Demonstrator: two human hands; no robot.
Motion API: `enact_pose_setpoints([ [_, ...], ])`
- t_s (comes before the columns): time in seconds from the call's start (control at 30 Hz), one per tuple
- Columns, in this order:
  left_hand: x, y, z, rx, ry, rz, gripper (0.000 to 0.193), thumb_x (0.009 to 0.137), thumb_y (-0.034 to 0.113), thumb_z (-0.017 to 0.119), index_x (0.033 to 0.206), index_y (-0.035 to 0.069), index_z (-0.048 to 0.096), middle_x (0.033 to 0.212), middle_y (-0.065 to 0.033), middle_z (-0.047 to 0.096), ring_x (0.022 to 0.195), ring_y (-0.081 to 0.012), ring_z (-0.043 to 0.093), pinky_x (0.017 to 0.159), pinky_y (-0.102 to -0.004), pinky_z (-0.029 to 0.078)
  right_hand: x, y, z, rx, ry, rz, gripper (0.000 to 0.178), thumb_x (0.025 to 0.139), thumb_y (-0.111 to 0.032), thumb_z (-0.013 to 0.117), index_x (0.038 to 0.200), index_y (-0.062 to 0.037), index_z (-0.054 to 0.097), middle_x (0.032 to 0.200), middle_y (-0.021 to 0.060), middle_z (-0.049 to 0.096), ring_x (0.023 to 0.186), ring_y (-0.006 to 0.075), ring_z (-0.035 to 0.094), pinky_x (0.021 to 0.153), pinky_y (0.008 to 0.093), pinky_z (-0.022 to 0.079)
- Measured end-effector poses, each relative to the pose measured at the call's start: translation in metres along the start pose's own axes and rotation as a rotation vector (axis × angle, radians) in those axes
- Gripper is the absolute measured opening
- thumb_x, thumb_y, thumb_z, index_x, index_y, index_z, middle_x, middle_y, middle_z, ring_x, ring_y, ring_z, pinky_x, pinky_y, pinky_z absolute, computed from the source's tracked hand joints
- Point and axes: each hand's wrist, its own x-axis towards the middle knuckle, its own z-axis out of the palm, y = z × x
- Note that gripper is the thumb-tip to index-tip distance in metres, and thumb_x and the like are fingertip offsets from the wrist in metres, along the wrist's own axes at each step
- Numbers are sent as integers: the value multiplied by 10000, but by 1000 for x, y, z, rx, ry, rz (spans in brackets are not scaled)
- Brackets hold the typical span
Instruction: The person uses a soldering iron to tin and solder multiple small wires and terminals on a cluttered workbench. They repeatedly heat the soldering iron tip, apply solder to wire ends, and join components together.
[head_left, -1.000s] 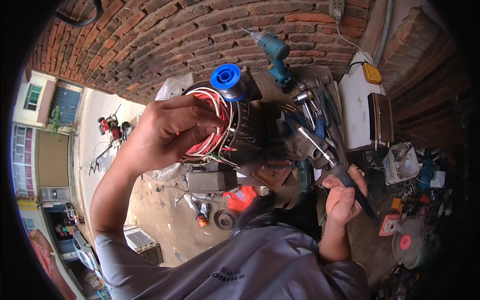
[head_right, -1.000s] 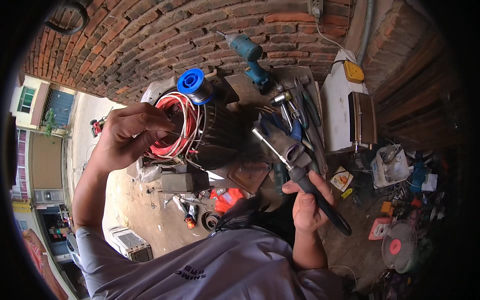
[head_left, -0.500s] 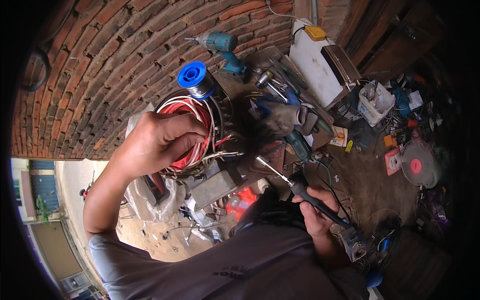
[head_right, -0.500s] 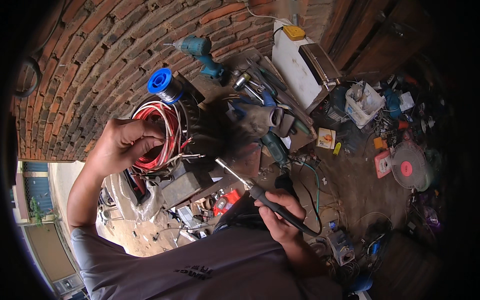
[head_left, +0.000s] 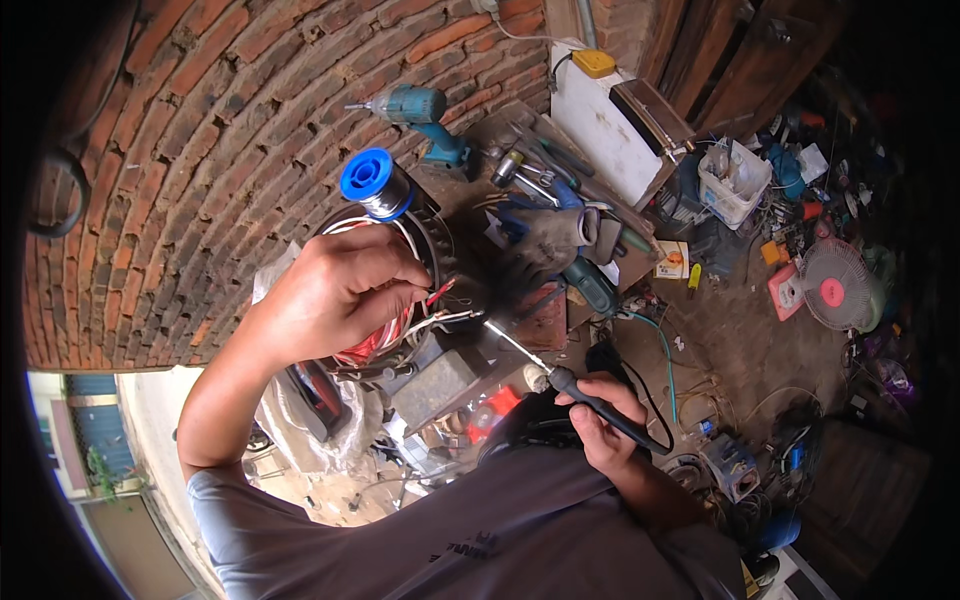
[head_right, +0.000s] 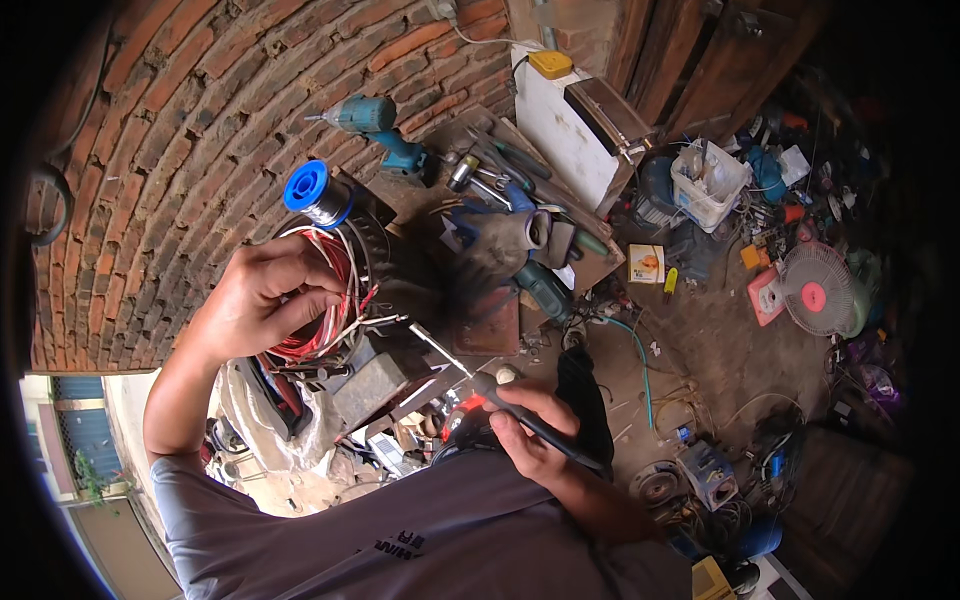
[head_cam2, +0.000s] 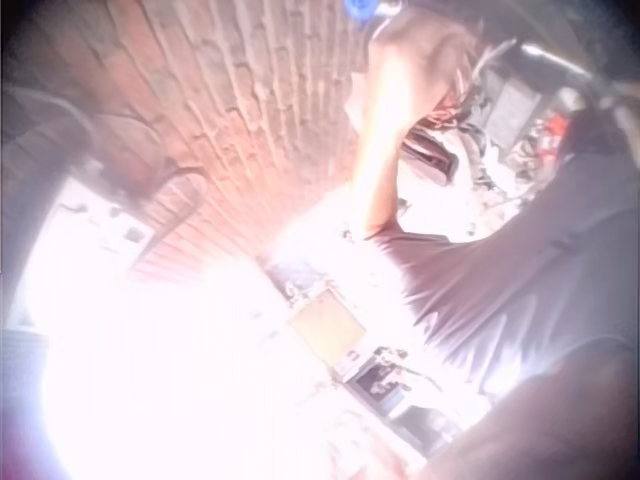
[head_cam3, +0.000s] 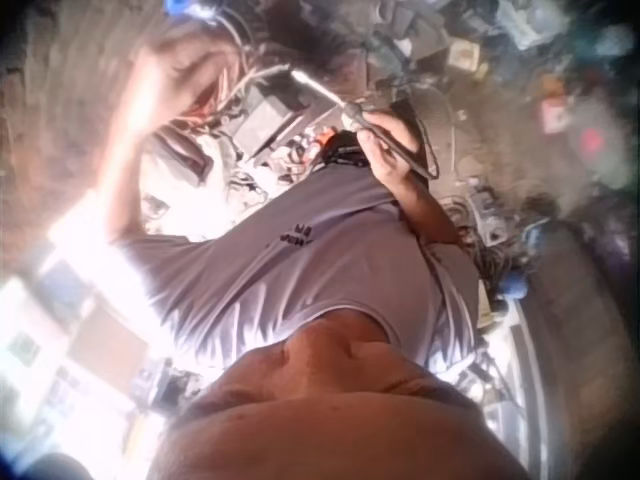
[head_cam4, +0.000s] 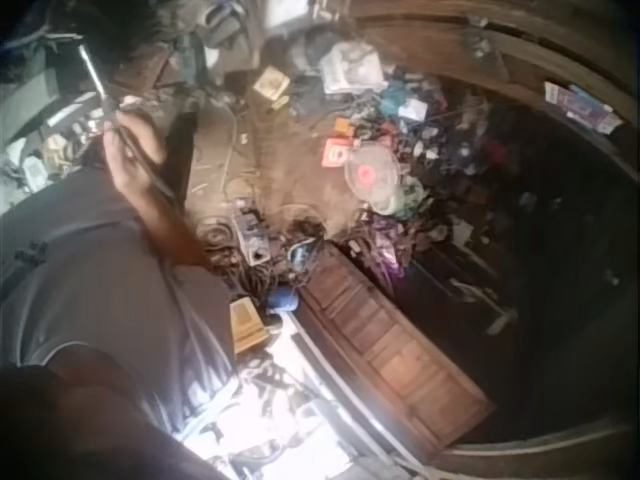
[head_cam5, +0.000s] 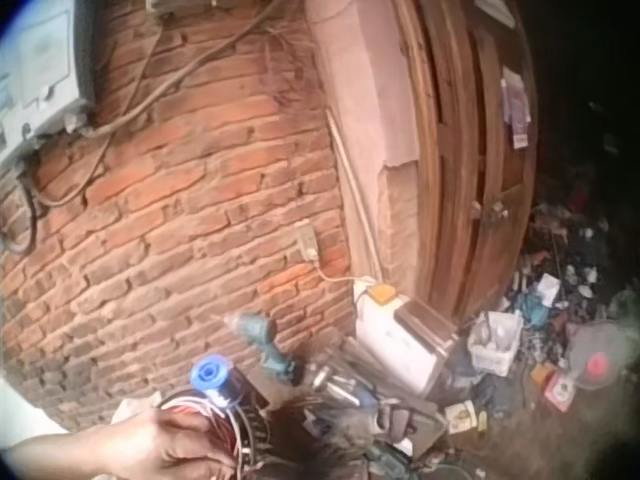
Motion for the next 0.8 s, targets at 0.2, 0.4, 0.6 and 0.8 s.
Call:
enact_pose_setpoints([
  [0.2,6,2,3,9,-46,-14,119,875,29,790,990,21,762,898,-106,715,842,-294,710,753,-394,555,0,-2,8,-139,-23,-84,355,878,37,746,1217,45,641,1030,204,747,897,291,774,773,372,629],
  [0.4,9,-2,0,-21,-91,43,132,873,10,777,1001,-15,755,924,-135,732,871,-309,723,775,-384,591,5,1,12,-198,-14,-233,341,876,-9,775,1193,35,656,1027,201,741,873,303,761,761,380,625],
  [0.6,-11,14,4,-29,110,-89,116,840,-45,786,945,-1,766,887,-122,754,833,-263,739,749,-361,572,6,-5,4,-123,34,-212,291,902,-28,753,1167,45,655,1012,207,732,835,285,736,736,356,602],
  [0.8,-36,29,22,-20,276,-224,114,823,-67,788,915,-7,759,891,-111,762,848,-236,750,769,-336,580,9,-8,-7,-89,21,-121,278,1031,-180,656,1194,41,614,983,235,692,831,254,698,760,359,576],
])
